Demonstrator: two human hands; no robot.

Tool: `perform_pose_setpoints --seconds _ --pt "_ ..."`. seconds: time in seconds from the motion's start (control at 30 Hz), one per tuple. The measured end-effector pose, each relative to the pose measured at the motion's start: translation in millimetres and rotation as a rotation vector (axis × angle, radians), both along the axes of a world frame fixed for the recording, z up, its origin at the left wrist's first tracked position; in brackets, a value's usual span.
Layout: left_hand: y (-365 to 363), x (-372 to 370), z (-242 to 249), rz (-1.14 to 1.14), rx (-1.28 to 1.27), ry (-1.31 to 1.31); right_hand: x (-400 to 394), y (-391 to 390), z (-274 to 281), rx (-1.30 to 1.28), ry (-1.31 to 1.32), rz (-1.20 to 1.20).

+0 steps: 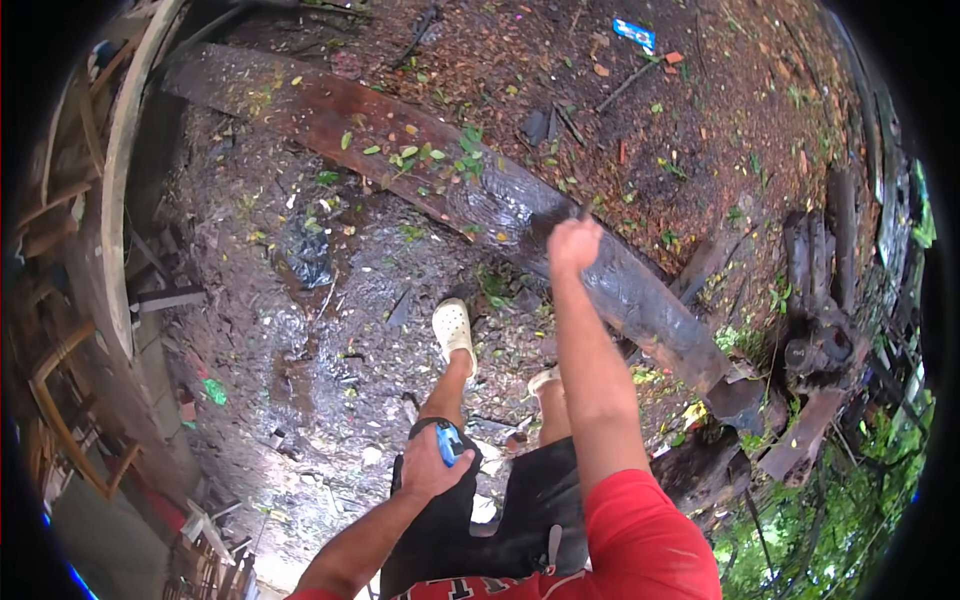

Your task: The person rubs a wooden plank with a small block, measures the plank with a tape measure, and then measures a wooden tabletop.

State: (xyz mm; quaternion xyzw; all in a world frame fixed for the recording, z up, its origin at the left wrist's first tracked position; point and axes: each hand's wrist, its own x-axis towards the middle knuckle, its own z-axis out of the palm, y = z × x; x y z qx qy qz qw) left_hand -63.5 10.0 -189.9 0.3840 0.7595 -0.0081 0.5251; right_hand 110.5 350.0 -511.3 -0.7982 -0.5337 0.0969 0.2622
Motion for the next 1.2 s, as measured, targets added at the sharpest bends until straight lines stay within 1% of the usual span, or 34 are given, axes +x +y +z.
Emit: perform_pose_setpoints --seconds 0.07,0.13,0.17,0.2,0.23,0.27,0.3,0.33,0.37,0.43,0.47,0.5,0.53,0.57,0.63,0.67,0.7,0.73,0.77,0.8,0.83,0.87,0.9,1.0,1.07,1.1,1.13,1.17,1.2 --pt "-6 -2 -3 0.002 0.058 0.003 -18 26 56 -0.694 -0.687 0.497" --pt "-7 -4 -3 0.006 0.033 0.004 -87 39 45 -0.363 -0.489 0.358" --pt "-3 -6 1 -0.001 0.002 0.001 -125 47 9 -0.488 -0.153 0.374" --pt "-1 -6 1 -0.011 -0.027 -0.005 -174 52 66 -0.266 -0.100 0.373" --pt "-3 -5 -1 0.018 0.021 0.009 -209 56 73 -0.148 0.019 0.568" --pt "-3 -5 -4 0.003 0.033 0.020 -245 62 68 -0.424 -0.088 0.768" --pt "-5 -3 -4 -0.009 0.039 0.026 -275 52 45 -0.415 -0.092 1.004" --pt "-7 -2 -2 -0.022 0.042 0.028 -279 42 38 -0.396 -0.047 1.054" --pt "-4 -2 1 -0.025 -0.012 0.006 -282 32 33 -0.378 -0.001 1.104" --pt "-9 0 -2 -0.008 0.024 -0.004 -256 3 83 -0.319 0.168 0.835" --pt "-11 1 -3 0.001 0.041 -0.007 -221 -7 116 -0.122 0.212 0.655" --pt "-11 1 -3 0.002 0.026 -0.023 -178 -17 109 -0.213 0.250 0.567" --pt "-9 0 -3 0.000 0.027 -0.027 -133 -32 87 -0.223 0.288 0.492" --pt "-8 0 -2 -0.002 0.026 -0.027 -88 -44 92 -0.204 0.081 0.404" --pt "-9 -1 -3 -0.002 0.037 -0.029 -26 -73 90 -0.201 -0.252 0.203" --pt "-11 -1 -4 0.002 0.046 -0.031 -13 -84 81 -0.222 -0.379 0.092" --pt "-13 0 -6 0.003 0.053 -0.033 -21 -85 82 -0.235 -0.281 0.152" --pt "-14 0 -7 0.003 0.061 -0.030 -45 -85 83 -0.247 -0.178 0.209" --pt "-14 0 -5 -0.007 0.043 -0.022 -77 -86 85 -0.261 -0.070 0.264" --pt "-12 1 -3 -0.018 0.025 -0.014 -119 -84 87 -0.357 0.122 0.276" --pt "-11 2 -2 -0.033 0.011 -0.010 -154 -83 77 -0.098 0.035 0.505" --pt "-12 3 -2 -0.037 0.027 -0.010 -199 -79 100 -0.344 0.068 0.436" --pt "-13 6 -3 -0.038 0.043 -0.013 -226 -70 92 -0.545 0.092 0.634" --pt "-14 6 -3 -0.047 0.023 -0.017 -264 -80 93 -0.438 0.267 0.800" --pt "-12 10 -4 -0.044 0.034 -0.023 -236 -74 132 -0.382 0.341 0.668" --pt "-11 10 -5 -0.045 0.059 -0.022 -211 -76 117 -0.196 0.324 0.749" --pt "-12 10 -5 -0.051 0.080 -0.025 -181 -69 139 -0.264 0.316 0.681" --pt "-13 12 -6 -0.051 0.074 -0.017 -148 -70 128 -0.289 0.269 0.611" --pt "-11 12 -6 -0.051 0.060 -0.022 -109 -75 103 -0.361 0.231 0.480"
